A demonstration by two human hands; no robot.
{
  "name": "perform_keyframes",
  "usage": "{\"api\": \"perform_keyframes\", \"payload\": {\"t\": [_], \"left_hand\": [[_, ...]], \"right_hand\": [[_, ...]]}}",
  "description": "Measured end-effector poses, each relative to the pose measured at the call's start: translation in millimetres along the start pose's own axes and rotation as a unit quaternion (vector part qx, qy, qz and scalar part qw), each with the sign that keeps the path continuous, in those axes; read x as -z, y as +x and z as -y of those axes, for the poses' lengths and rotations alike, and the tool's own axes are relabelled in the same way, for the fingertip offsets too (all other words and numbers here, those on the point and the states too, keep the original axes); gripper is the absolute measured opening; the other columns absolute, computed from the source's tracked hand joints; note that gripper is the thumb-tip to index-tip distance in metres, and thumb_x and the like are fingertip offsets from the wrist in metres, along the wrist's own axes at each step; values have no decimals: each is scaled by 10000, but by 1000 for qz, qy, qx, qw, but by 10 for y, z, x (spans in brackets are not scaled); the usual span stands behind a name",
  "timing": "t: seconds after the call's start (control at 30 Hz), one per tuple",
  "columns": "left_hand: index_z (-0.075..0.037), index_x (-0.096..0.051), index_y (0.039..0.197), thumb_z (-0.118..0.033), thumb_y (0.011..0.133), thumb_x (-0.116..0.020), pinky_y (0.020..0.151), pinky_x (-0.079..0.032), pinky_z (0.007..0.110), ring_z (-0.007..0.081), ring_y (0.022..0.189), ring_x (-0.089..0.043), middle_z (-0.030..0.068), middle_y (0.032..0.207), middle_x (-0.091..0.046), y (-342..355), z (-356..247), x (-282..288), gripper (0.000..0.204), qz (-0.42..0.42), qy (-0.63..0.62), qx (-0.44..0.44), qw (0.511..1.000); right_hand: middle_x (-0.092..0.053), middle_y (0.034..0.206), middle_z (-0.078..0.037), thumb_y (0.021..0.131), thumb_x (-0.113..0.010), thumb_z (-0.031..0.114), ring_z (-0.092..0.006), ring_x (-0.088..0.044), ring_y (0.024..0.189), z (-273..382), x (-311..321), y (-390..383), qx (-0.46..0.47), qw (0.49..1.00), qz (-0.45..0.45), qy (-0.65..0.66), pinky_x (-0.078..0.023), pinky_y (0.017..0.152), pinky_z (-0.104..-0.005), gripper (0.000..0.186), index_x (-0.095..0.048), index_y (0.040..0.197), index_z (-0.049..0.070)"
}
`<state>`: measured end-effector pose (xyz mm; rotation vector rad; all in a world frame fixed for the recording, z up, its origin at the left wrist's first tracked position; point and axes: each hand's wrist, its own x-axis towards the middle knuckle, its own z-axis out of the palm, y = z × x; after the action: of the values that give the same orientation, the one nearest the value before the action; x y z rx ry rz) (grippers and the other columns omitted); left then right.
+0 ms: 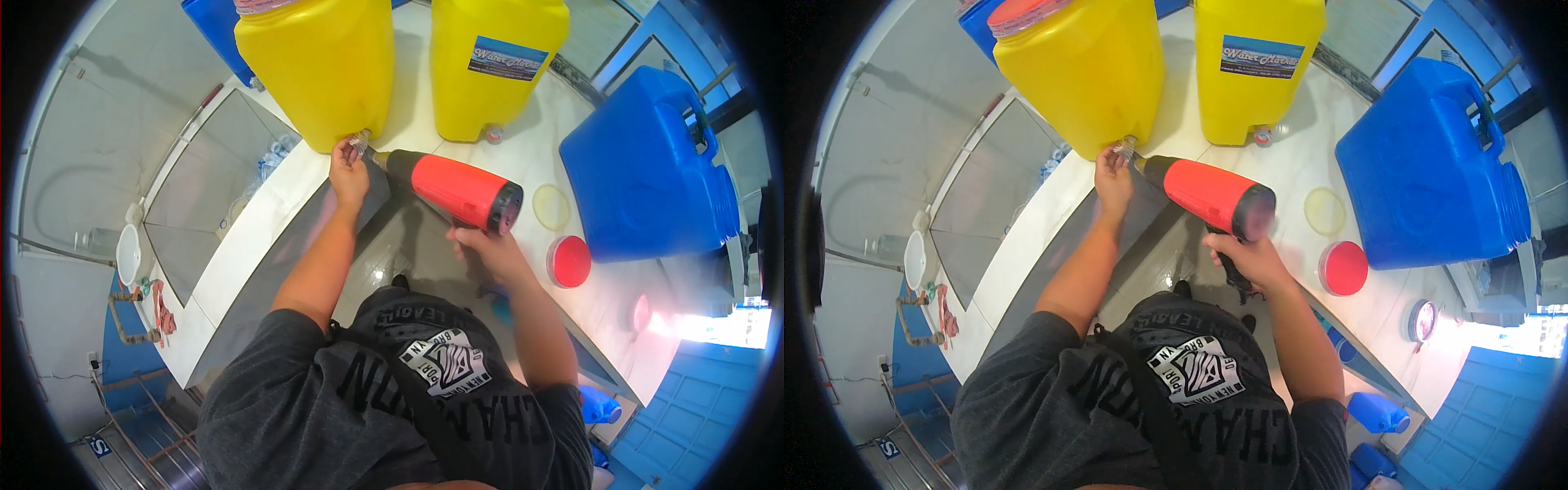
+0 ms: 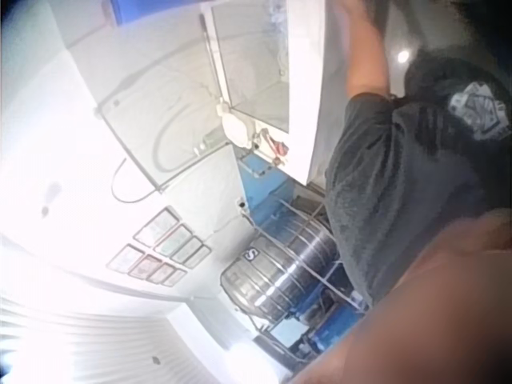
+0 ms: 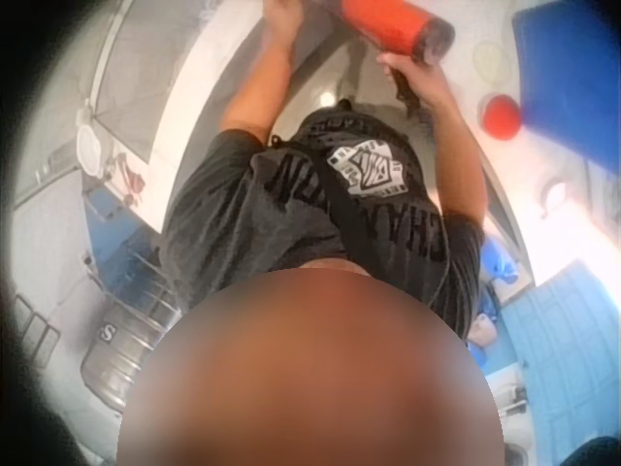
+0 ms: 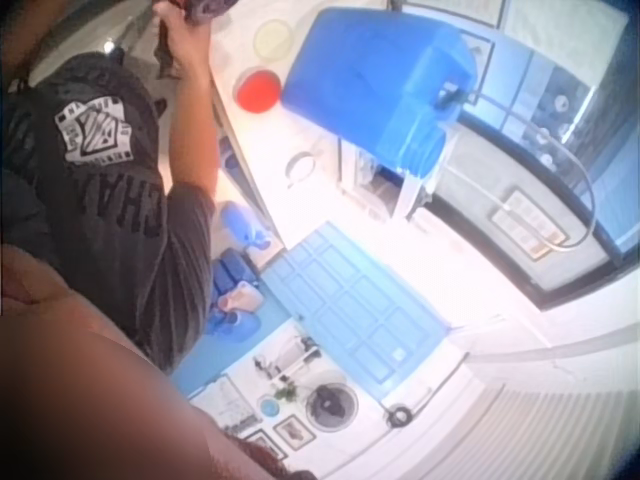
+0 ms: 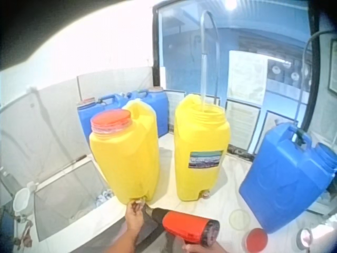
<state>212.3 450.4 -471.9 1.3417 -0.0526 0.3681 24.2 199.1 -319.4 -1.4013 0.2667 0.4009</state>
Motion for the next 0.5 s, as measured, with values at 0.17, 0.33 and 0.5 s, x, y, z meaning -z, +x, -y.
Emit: {"api": "perform_keyframes", "payload": {"t": [0.17, 0.33, 0.5], "left_hand": [[7, -459, 1341, 160, 849, -410, 1069, -471, 375, 279, 1280, -564, 146, 1343, -555, 18, 61, 50, 517, -32, 33, 16, 999], [-24, -492, 1344, 87, 921, -480, 1013, -506, 360, 247, 1205, -597, 154, 1307, -583, 2, 2, 94, 437, -29, 178, 27, 983], [0, -492, 1349, 90, 874, -499, 1052, -463, 375, 260, 1196, -584, 166, 1349, -566, -292, -244, 203, 484, -99, 207, 5, 973]], "right_hand": [[-682, 978, -65, 854, -713, 168, -153, -638, 807, -30, 14, -20, 19, 1000, 0, 1, -537, 719, -315, 369, -612, 1178, 21], [-668, 1067, -122, 894, -715, 260, -160, -639, 850, -45, 769, -1025, 137, 980, 74, 127, -540, 704, -324, 460, -569, 1241, -5], [-649, 1009, -84, 924, -683, 287, -128, -603, 801, 9, 1788, -2782, 482, 859, -81, 152, -498, 646, -292, 434, -581, 1241, 8]]}}
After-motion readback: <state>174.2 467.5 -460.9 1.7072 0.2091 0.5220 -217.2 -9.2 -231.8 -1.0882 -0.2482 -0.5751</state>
